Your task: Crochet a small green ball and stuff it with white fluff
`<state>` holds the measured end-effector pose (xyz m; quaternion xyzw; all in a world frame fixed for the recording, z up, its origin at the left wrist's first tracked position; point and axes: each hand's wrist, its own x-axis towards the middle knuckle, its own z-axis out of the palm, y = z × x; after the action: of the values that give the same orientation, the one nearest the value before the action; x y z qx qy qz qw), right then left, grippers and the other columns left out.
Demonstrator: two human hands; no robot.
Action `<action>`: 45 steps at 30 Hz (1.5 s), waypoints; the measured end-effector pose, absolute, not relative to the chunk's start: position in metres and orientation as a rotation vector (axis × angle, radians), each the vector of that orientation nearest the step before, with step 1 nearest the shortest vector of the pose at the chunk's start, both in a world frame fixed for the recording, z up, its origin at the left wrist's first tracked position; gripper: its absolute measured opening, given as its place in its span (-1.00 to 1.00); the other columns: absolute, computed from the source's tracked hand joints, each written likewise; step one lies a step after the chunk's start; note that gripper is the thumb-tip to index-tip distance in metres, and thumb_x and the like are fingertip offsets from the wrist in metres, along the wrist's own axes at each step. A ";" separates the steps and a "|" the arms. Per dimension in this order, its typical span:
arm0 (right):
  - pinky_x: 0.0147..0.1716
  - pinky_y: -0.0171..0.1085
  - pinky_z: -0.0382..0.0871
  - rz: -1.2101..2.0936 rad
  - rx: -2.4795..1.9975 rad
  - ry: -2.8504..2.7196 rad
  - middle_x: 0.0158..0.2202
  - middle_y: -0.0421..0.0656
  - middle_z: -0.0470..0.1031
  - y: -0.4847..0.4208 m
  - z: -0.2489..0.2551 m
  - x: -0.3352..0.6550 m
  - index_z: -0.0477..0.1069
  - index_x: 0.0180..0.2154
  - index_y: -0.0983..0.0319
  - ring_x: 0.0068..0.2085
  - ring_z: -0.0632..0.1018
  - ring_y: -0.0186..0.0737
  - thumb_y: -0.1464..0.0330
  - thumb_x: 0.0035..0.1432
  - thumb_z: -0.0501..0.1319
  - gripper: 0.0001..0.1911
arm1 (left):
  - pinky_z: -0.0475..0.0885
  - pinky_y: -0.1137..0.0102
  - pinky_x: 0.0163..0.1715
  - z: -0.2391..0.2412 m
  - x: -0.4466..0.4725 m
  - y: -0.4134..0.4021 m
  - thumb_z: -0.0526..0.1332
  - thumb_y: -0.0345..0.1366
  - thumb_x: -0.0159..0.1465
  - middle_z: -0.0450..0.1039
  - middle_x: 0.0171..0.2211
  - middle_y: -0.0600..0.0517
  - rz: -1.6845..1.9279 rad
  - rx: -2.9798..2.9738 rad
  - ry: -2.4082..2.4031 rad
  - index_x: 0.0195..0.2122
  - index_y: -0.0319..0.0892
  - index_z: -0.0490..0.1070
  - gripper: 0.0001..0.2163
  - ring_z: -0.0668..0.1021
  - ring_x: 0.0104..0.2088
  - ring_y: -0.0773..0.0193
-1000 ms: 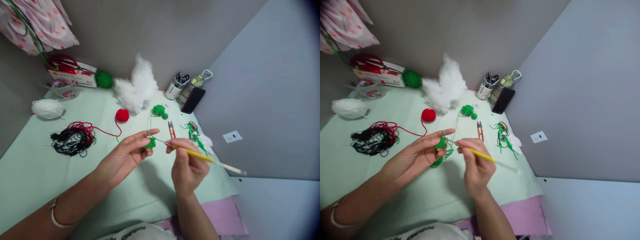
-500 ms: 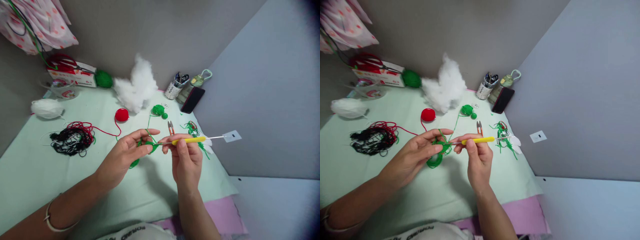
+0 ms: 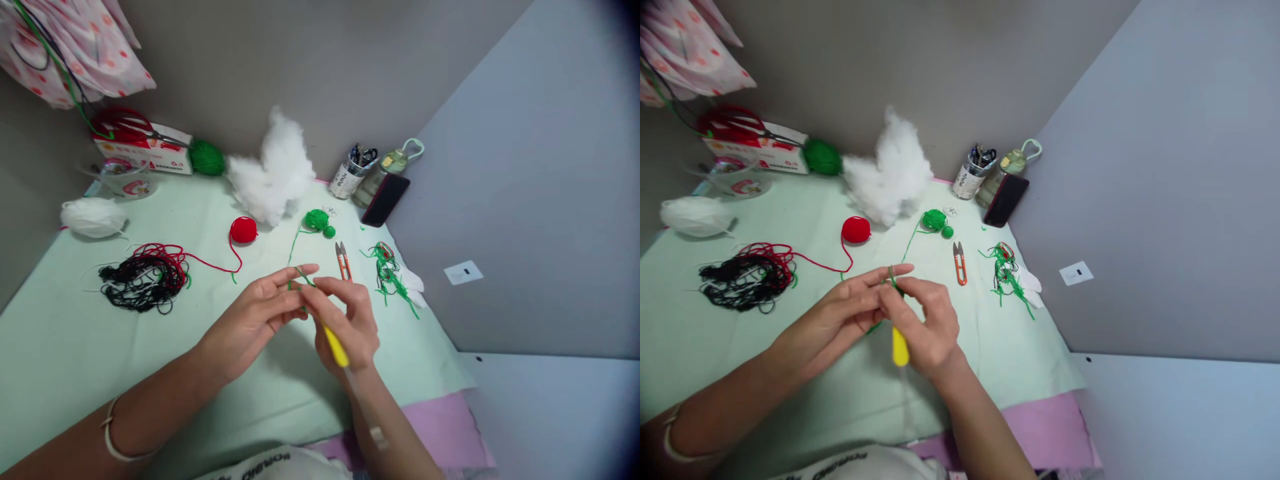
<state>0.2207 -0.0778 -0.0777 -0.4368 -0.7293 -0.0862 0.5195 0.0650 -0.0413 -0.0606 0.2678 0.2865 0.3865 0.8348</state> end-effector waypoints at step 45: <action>-0.23 -0.18 0.63 -0.163 -1.054 -1.810 -0.12 -0.08 0.66 -0.084 -0.075 0.221 0.55 0.05 0.09 -0.15 0.67 -0.14 0.52 0.34 0.24 -0.67 | 0.39 0.40 -0.15 -0.051 0.064 -0.045 0.46 -0.34 0.21 0.43 -0.30 0.11 0.920 0.813 0.768 0.08 -0.02 0.60 -0.61 0.48 -0.23 0.30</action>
<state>0.2212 -0.0841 -0.0752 -0.4353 -0.7475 -0.0674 0.4972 0.0637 -0.0448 -0.0515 0.3719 0.3513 0.4209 0.7491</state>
